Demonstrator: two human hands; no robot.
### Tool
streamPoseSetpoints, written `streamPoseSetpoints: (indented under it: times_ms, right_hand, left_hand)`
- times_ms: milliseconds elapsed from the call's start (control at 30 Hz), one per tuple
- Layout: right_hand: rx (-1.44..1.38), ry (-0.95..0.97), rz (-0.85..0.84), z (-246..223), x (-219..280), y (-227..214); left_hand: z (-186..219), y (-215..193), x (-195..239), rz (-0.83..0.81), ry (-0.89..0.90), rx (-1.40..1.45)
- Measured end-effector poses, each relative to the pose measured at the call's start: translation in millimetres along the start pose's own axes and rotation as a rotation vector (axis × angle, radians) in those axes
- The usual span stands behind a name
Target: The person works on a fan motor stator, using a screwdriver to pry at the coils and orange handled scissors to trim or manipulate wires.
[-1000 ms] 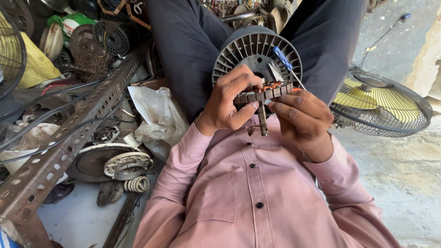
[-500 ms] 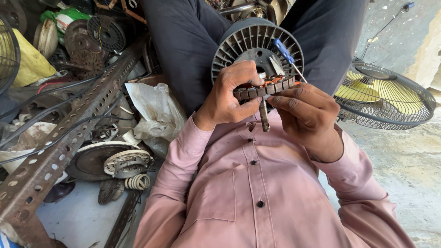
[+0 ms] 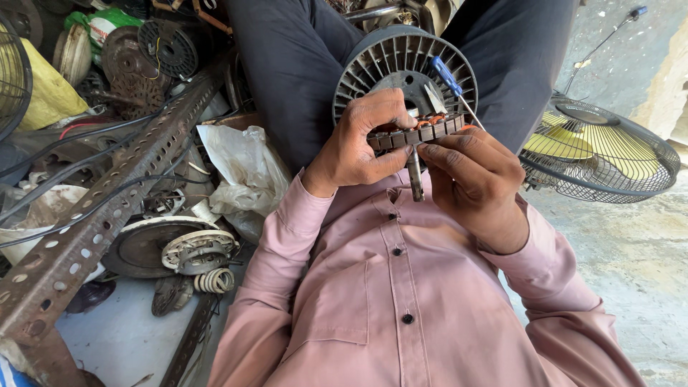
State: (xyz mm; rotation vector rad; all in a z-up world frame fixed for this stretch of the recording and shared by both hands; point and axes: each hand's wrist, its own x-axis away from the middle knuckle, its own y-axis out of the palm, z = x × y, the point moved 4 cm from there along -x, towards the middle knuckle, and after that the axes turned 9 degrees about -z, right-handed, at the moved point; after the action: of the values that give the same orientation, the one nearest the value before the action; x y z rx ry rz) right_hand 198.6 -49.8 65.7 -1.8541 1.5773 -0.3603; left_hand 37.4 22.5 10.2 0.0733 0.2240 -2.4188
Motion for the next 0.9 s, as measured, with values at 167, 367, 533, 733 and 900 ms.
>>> streamPoseSetpoints:
  times_ms: [167, 367, 533, 733, 900]
  right_hand:
    - [0.021, -0.012, -0.032, -2.2, -0.2, -0.7]
    - [0.080, -0.006, -0.092, -2.1, 0.7, 0.5]
    - [0.190, -0.076, 0.046, 4.9, -0.9, 4.1]
    - [-0.441, 0.179, 0.200, 44.0, 8.8, 12.9]
    - [-0.530, 0.205, 0.169, 55.8, 26.1, 19.0]
  left_hand:
    - [-1.9, 0.6, 0.9, 0.005, 0.034, -0.022]
    - [-6.2, 3.3, 3.0, 0.024, 0.052, -0.046]
    - [-8.0, -1.2, 1.2, 0.016, -0.014, -0.020]
    - [-5.6, -4.6, -1.6, -0.020, -0.038, -0.014]
    - [-6.7, -1.2, 1.6, 0.001, -0.036, -0.118]
